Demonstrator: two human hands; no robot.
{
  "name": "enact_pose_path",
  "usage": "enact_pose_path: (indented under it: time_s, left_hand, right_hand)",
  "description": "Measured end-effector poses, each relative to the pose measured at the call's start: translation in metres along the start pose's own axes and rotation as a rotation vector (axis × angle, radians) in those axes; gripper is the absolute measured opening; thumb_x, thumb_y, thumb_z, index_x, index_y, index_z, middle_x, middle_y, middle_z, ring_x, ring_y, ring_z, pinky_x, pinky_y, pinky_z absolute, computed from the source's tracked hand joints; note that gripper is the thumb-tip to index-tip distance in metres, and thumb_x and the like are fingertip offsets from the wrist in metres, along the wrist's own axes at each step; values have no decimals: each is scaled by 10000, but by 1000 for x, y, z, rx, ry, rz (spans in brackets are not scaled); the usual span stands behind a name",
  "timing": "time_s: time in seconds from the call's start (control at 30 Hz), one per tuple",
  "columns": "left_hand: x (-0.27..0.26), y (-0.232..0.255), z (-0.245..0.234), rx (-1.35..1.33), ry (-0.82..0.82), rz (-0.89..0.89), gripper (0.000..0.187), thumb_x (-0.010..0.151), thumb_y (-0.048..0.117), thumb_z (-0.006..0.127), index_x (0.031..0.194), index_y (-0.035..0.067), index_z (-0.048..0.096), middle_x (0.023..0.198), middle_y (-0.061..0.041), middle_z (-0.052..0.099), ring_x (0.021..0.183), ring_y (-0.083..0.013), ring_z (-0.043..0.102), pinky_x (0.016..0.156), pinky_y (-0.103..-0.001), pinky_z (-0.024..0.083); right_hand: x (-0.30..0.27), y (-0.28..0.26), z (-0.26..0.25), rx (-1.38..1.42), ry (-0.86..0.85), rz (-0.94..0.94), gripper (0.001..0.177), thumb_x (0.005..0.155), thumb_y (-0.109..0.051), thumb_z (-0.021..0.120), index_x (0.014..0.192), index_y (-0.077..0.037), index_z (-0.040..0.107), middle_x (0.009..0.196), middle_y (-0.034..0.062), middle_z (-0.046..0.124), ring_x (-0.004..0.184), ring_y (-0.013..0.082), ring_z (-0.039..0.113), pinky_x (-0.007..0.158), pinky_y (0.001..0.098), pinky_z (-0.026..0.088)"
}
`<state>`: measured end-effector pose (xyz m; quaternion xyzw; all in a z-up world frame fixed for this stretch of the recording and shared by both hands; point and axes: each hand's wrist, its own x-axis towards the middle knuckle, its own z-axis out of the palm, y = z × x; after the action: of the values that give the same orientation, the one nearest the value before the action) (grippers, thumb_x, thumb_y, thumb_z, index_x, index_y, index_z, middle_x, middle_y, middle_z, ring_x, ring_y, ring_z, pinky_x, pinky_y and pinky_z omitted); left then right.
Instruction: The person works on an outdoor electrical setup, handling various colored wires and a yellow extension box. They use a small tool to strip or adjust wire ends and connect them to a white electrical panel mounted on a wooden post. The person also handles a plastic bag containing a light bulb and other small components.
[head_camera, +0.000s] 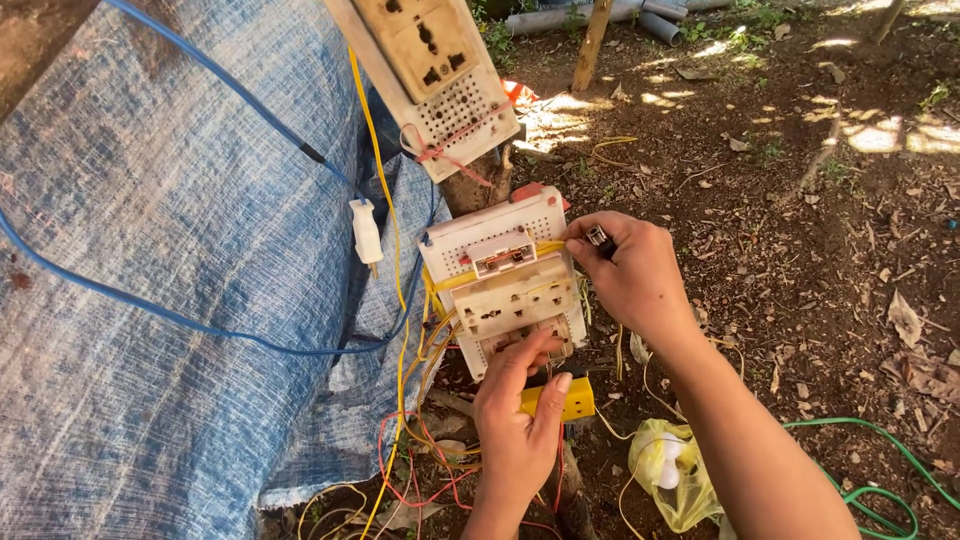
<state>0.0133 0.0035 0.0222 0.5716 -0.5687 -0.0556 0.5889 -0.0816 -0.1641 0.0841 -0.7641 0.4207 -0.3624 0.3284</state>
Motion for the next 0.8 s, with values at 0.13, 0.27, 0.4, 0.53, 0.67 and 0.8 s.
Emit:
enact_pose_path:
  time_s: [0.13, 0.27, 0.4, 0.53, 0.67, 0.8]
  left_hand:
    - [0, 1, 0, -8, -3, 5, 355, 987, 210, 647, 1311, 66, 631, 1170, -79, 733, 1054, -222, 692, 899, -364, 591]
    - [0, 0, 0, -8, -5, -4, 355, 983, 225, 652, 1301, 68, 640, 1174, -83, 737, 1093, -225, 698, 901, -366, 587]
    - [-1, -1, 1, -8, -6, -2, 379, 972, 201, 664, 1324, 68, 619, 1191, -101, 732, 1115, -238, 701, 948, -392, 599]
    - [0, -2, 2, 0, -5, -16, 402, 961, 194, 669, 1339, 68, 616, 1202, -107, 735, 1138, -247, 700, 991, -418, 589]
    - [0, -2, 2, 3, 0, -15, 394, 972, 227, 654, 1332, 70, 623, 1186, -111, 738, 1123, -250, 707, 966, -413, 601]
    - [0, -2, 2, 6, -1, -7, 392, 975, 237, 649, 1330, 71, 623, 1196, -108, 737, 1126, -247, 707, 951, -400, 612]
  right_hand:
    - [2, -5, -4, 57, -79, 42, 93, 949, -137, 714, 1012, -143, 783, 807, -18, 747, 460, 82, 341, 439, 256, 291]
    - [0, -12, -7, 66, -113, 13, 93, 942, -107, 716, 994, -141, 785, 838, -3, 759, 480, 81, 369, 448, 238, 309]
    - [-1, -17, -6, 37, -128, 55, 116, 958, -101, 694, 1034, -125, 778, 826, 25, 776, 432, 78, 399, 386, 221, 323]
    - [-4, -17, -2, 21, -81, 57, 130, 947, -115, 711, 1061, -127, 771, 826, 15, 772, 434, 81, 433, 386, 229, 367]
    - [-11, -20, -4, 7, -83, 61, 152, 955, -98, 685, 1087, -109, 760, 917, 48, 801, 421, 93, 463, 369, 220, 371]
    - [-13, -20, -6, 16, -86, 68, 148, 956, -128, 688, 1082, -101, 759, 843, 44, 766, 437, 94, 439, 386, 236, 362]
